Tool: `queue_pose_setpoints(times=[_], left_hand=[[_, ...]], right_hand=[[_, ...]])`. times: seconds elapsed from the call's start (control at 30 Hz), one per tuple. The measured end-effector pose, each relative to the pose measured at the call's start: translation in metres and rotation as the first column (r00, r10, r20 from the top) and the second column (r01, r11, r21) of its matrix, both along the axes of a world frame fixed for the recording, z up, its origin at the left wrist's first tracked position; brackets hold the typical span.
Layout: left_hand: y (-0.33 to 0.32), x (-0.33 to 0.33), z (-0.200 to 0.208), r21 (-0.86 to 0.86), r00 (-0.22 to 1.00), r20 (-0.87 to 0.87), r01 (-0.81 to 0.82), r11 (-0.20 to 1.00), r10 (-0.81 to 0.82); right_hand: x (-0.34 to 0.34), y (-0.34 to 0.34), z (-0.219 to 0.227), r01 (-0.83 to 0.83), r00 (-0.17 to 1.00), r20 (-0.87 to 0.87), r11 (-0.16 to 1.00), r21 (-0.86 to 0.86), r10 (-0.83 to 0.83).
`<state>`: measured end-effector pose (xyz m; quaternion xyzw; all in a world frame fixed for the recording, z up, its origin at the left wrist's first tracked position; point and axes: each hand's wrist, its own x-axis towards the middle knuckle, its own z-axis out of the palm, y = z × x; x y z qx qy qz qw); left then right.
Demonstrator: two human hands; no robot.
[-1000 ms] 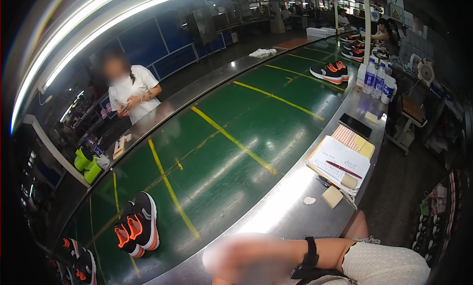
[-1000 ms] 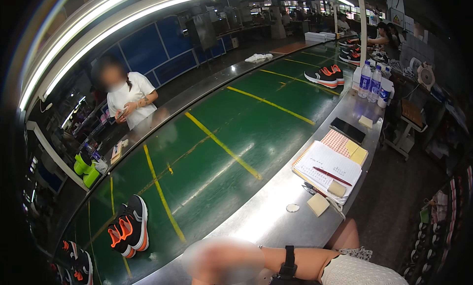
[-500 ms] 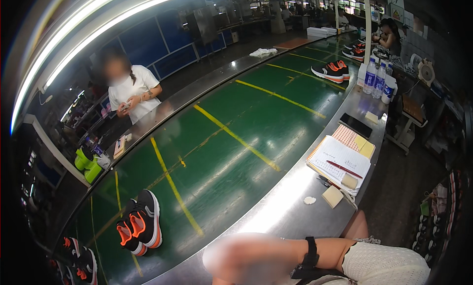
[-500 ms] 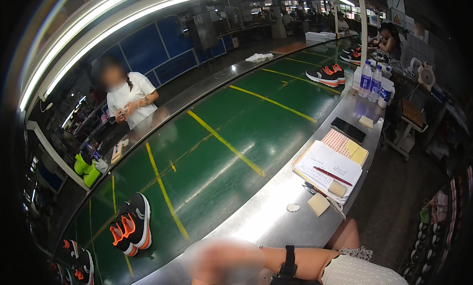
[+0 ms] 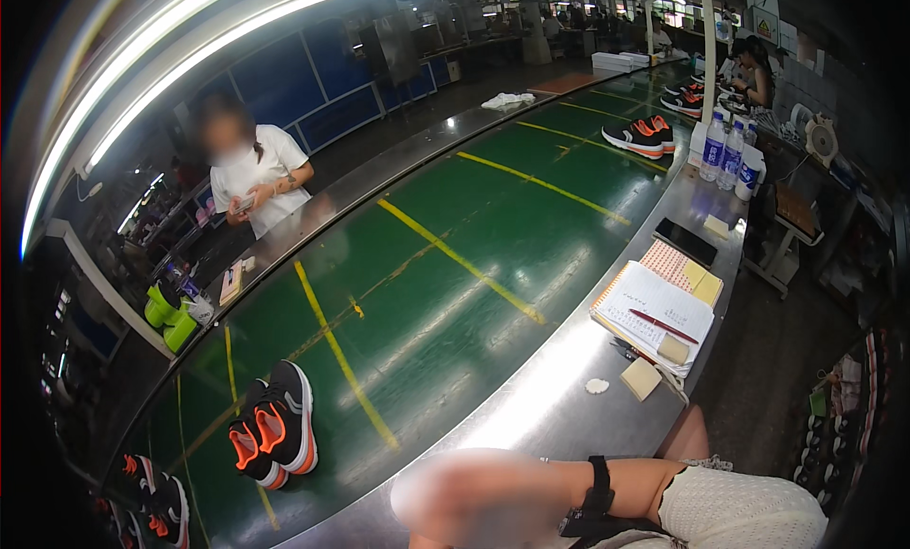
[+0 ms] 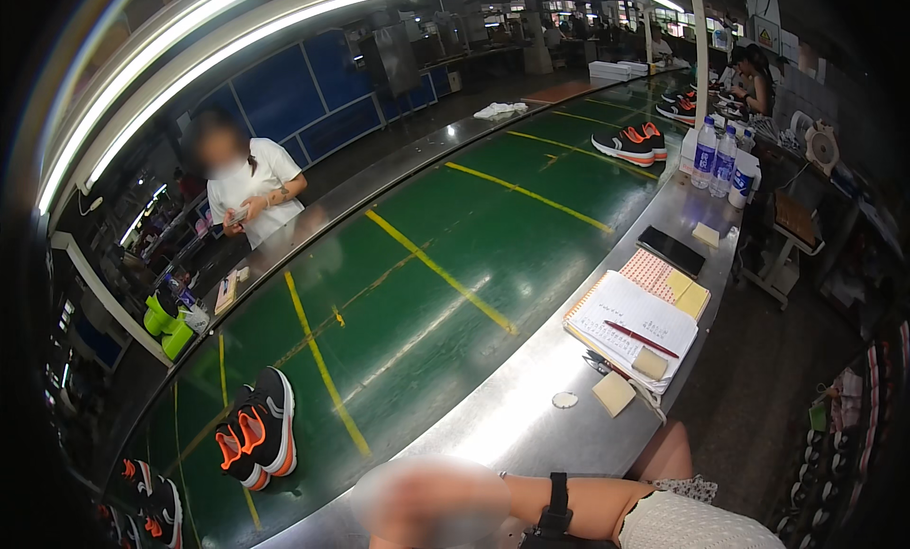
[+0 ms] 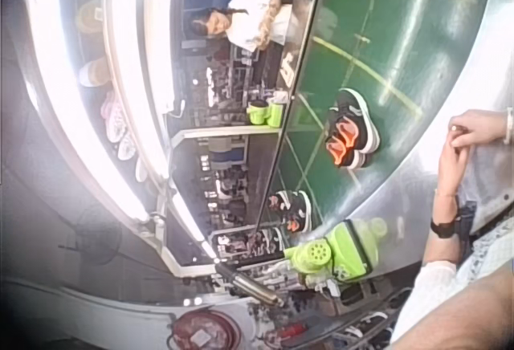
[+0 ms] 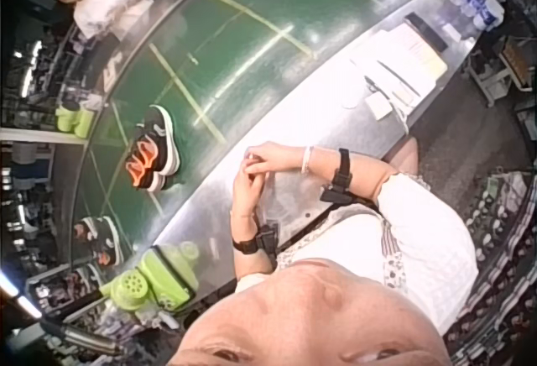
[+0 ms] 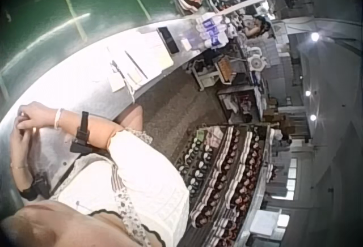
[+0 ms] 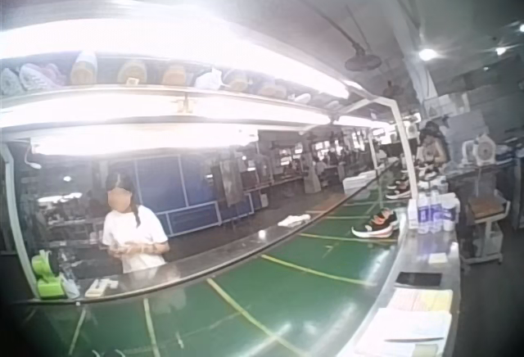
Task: Inspecting finished shoes on a conveyor belt and using a sponge to clean the surface.
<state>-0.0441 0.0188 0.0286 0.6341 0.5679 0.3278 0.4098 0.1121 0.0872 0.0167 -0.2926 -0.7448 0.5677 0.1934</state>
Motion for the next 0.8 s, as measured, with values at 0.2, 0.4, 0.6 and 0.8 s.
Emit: queue_pose_setpoints(times=[0.2,0.4,0.6,0.8], left_hand=[[0.0013,0.0012,-0.0018,0.008,1.000,-0.001,0.002,1.000,-0.002],[0.0024,0.0028,-0.0015,0.006,1.000,-0.012,0.008,1.000,-0.008],[0.0035,0.0035,-0.0004,-0.019,1.000,-0.020,-0.010,1.000,0.010],[0.0055,0.0050,0.0011,-0.012,1.000,-0.001,0.008,1.000,-0.008]], right_hand=[[0.0021,0.0008,0.0008,0.001,1.000,-0.004,1.000,0.000,-0.001],[0.0035,0.0013,0.0002,0.007,1.000,-0.009,1.000,-0.010,-0.007],[0.0040,0.0029,0.0005,0.019,1.000,-0.012,1.000,-0.004,-0.019],[0.0055,0.0035,0.0006,0.038,0.999,-0.018,0.999,0.003,-0.038]])
